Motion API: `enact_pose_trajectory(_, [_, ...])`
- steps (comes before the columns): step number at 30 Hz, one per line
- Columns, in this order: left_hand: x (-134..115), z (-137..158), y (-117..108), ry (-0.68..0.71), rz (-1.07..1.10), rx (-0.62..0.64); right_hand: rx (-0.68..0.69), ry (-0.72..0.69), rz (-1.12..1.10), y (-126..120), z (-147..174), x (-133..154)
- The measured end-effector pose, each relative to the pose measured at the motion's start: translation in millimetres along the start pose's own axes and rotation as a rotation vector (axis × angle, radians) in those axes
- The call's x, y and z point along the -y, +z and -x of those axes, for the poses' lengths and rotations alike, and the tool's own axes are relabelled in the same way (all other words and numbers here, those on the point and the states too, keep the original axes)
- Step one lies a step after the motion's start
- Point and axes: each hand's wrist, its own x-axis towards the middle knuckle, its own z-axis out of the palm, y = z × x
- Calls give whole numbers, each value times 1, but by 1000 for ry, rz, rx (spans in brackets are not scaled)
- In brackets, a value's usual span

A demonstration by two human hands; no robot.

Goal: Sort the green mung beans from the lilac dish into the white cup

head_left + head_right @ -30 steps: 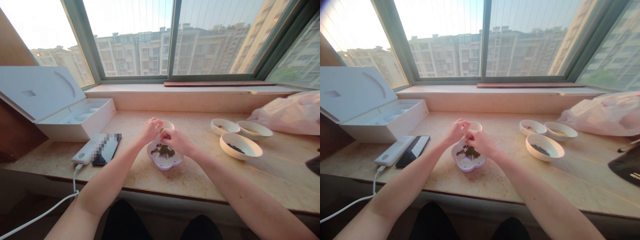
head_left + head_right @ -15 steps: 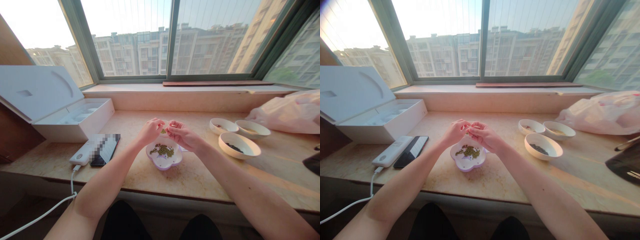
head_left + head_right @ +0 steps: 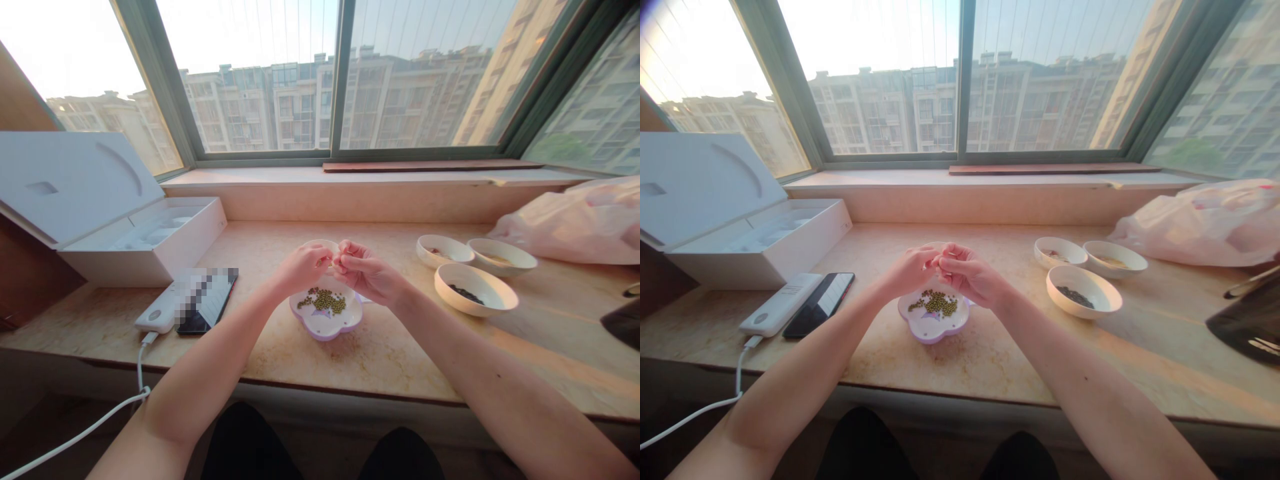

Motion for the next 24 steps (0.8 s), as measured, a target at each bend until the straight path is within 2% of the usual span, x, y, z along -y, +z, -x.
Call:
enact_pose_trajectory(4, [-10,4,-1,86,14,97,-17,6,-64,0,0,2])
enact_pose_trajectory(8, [-20,9,-6,176,-64,323,-79,-17,-111,-3,-3,3])
enact_pose_trajectory(11, [-23,12,-8,190,-110,467,-112,-36,-151,-6,-6,2])
enact_pose_trajectory(15, [-25,14,-8,178,-171,553,-109,-35,-100,-7,-8,-1])
enact_pose_trajectory(20, [-25,18,-3,197,-222,584,-254,-137,194,-9,-13,-12])
enact_pose_trajectory(24, [-20,19,3,182,-207,564,-344,-297,745,-14,-18,-20])
